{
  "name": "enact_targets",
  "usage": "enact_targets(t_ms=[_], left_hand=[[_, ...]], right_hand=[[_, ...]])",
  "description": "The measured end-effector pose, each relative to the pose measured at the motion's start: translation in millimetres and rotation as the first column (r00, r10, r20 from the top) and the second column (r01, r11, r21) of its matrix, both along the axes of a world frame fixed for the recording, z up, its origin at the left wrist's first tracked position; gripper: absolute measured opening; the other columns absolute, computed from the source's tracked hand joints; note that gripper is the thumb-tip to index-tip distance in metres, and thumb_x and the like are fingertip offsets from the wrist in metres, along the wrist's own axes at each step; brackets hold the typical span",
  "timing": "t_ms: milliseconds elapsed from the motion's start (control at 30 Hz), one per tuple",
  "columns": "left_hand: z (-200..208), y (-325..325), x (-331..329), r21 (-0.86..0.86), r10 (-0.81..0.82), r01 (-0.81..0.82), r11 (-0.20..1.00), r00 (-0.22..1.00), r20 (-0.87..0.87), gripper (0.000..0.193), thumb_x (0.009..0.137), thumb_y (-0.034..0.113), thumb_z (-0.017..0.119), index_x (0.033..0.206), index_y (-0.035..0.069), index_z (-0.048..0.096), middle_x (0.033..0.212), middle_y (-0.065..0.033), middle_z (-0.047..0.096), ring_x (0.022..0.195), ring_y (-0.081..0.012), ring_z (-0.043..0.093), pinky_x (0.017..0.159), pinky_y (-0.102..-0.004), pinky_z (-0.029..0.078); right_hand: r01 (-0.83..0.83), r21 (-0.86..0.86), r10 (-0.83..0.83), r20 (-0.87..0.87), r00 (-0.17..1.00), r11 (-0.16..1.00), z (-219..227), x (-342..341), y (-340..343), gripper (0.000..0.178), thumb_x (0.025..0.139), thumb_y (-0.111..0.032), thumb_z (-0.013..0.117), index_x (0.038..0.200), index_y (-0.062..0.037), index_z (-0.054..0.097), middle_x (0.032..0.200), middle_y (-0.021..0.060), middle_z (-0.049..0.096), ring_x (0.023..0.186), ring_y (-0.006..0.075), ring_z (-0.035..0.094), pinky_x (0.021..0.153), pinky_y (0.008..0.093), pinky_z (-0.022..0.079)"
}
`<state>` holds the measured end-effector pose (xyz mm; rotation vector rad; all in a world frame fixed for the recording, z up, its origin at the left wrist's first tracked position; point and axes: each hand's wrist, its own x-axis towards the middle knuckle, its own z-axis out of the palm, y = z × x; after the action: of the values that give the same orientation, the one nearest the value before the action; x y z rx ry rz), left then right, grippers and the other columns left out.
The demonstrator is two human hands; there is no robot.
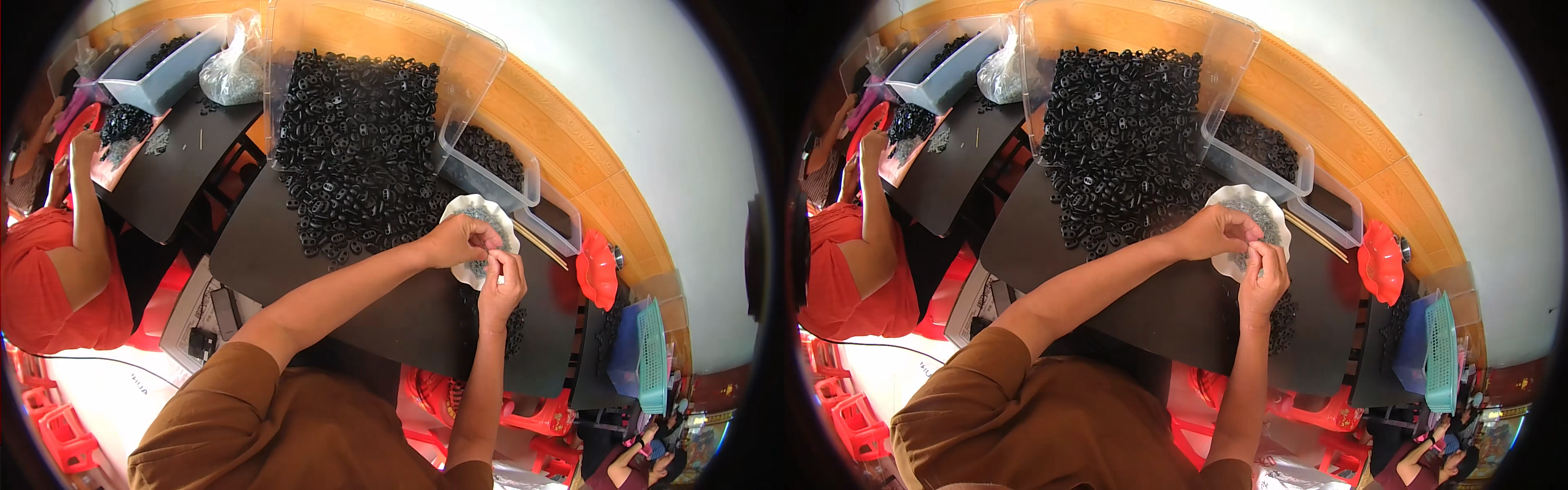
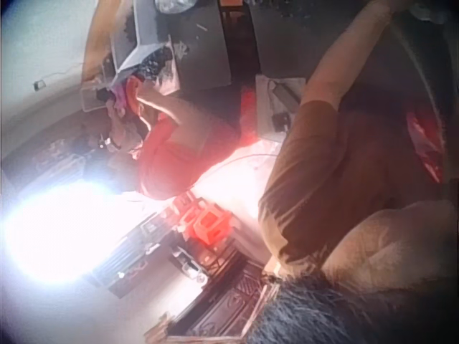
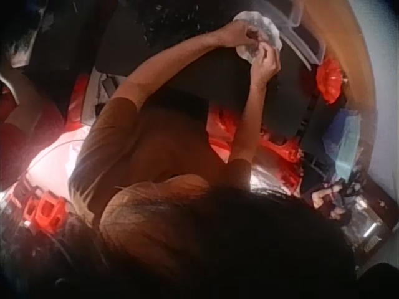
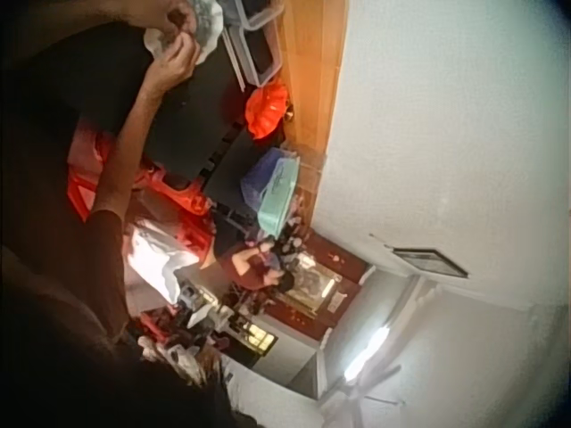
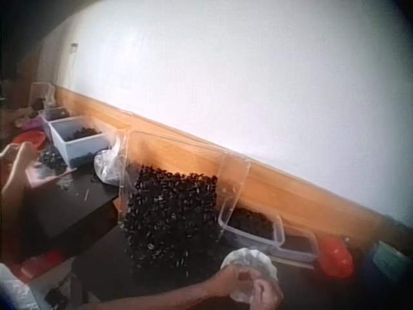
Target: The person inserts small metal pins into black plastic components by hand. They pick up a component from a large pile on the table, insert a pin from a white bowl, and place the assembled unit back onto the table. The process is repeated continuously throughout the clip.
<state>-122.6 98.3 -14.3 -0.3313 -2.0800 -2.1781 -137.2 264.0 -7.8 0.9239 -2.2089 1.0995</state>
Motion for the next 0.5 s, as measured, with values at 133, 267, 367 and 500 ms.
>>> enact_targets(t_ms=[133,267,367,500], left_hand=[[-2.3,-1.3,-0.6,0.004,0.021,-0.021,1.000,1.000,-0.019,0.026,0.085,-0.003,0.072,0.110,-0.002,0.070,0.102,-0.0075,0.073,0.099,-0.0150,0.070,0.091,-0.0298,0.056],[-1.3,2.0,1.3,-0.046,0.043,-0.044,0.998,0.999,-0.020,0.025,0.084,-0.004,0.072,0.109,0.000,0.071,0.100,-0.0070,0.073,0.096,-0.0138,0.070,0.089,-0.0288,0.056],[3.1,2.8,6.2,-0.165,0.085,-0.105,0.981,0.988,-0.126,0.022,0.082,-0.005,0.070,0.103,0.001,0.073,0.096,-0.0106,0.074,0.089,-0.0181,0.072,0.083,-0.0311,0.057],[-6.5,4.5,3.8,-0.298,0.160,-0.270,0.915,0.924,-0.346,0.021,0.080,-0.007,0.066,0.099,-0.001,0.071,0.089,-0.0158,0.072,0.083,-0.0275,0.072,0.077,-0.0359,0.057]], right_hand=[[0.012,0.014,-0.013,0.036,0.999,1.000,1.8,3.1,-3.0,0.008,0.088,0.003,0.065,0.094,-0.0022,0.065,0.088,0.0116,0.064,0.078,0.0309,0.065,0.067,0.0380,0.052],[0.027,0.041,-0.027,-0.013,1.000,0.999,-2.6,1.5,-3.6,0.007,0.089,0.004,0.062,0.092,-0.0009,0.063,0.081,0.0101,0.060,0.064,0.0214,0.059,0.061,0.0338,0.049],[0.010,0.088,-0.007,-0.032,0.999,0.996,-2.9,1.3,-2.3,0.005,0.091,0.003,0.058,0.095,-0.0003,0.060,0.083,0.0116,0.059,0.066,0.0239,0.060,0.062,0.0361,0.048],[0.054,0.166,-0.059,0.027,0.998,0.985,4.4,9.8,-3.4,0.005,0.093,0.000,0.057,0.098,-0.0004,0.058,0.089,0.0146,0.060,0.084,0.0352,0.061,0.073,0.0439,0.048]])
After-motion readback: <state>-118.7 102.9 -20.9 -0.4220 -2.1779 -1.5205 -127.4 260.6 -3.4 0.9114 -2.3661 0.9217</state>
